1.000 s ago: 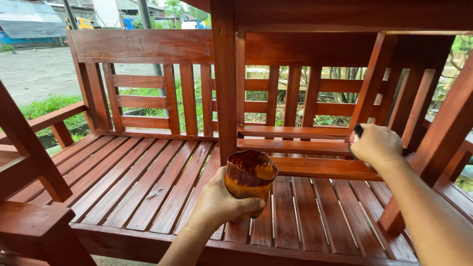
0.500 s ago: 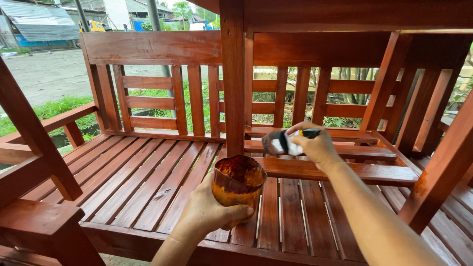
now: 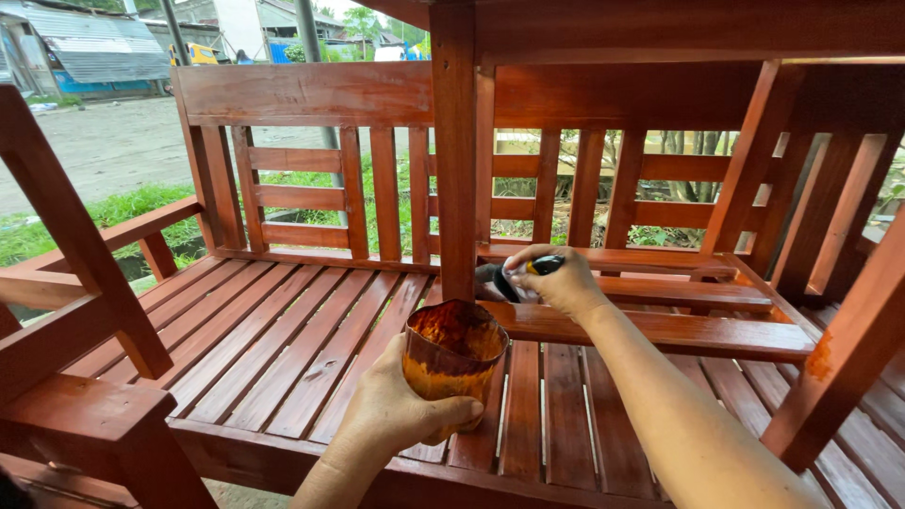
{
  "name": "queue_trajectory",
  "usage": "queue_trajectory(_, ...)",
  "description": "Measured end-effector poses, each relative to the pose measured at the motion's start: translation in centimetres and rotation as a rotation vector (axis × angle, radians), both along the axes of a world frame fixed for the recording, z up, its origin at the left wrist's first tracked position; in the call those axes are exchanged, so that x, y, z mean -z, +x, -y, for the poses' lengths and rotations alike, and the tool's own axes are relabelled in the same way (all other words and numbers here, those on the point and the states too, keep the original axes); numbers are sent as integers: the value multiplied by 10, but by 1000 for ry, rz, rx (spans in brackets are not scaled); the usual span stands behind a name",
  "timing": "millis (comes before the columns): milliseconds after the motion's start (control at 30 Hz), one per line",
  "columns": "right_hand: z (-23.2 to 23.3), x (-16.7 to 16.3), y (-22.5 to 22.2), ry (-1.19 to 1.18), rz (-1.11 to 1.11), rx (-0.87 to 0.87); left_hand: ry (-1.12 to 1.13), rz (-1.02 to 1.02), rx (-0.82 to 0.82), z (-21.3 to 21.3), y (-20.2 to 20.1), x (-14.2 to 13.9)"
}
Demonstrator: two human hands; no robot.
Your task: The person applies reddish-brown wood stain with a brush to a wooden bench and a slatted table, holding a container of stain in one hand. They dip the brush, coat the bench slats and legs, reposition the table, and continue brushing the table frame and legs.
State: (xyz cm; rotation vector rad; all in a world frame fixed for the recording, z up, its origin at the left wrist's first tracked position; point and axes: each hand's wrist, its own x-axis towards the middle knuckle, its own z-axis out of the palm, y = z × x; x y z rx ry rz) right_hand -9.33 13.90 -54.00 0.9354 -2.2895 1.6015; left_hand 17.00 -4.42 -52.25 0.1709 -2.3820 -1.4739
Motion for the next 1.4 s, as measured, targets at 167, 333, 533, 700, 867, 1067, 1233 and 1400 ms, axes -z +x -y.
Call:
queue_trajectory(167, -4, -3, -1, 86, -82, -38, 38, 95, 14, -14, -5, -3)
queue_trajectory(333, -1, 7, -2, -6, -67, 114, -46, -12, 17, -26, -11, -2)
queue_trajectory(533, -37, 17, -10, 75, -228, 299, -8, 90, 20, -39, -19, 2)
queue_trajectory(700, -109, 13, -14, 63, -250, 363, -17, 107, 41, -50, -25, 2)
queue_trajectory(867, -192, 8, -12, 165, -281, 595, 102, 134, 125, -61, -29, 2)
queue_trajectory(1067, -254, 0, -3, 174, -188, 830, 67, 164, 150, -71, -32, -2)
queue_trajectory(1233, -259, -2, 4, 239, -290, 929, 60, 129, 172, -71, -32, -1)
queue_trajectory(1400, -255, 0, 0, 496, -340, 1123, 13, -42, 167, -60, -29, 4)
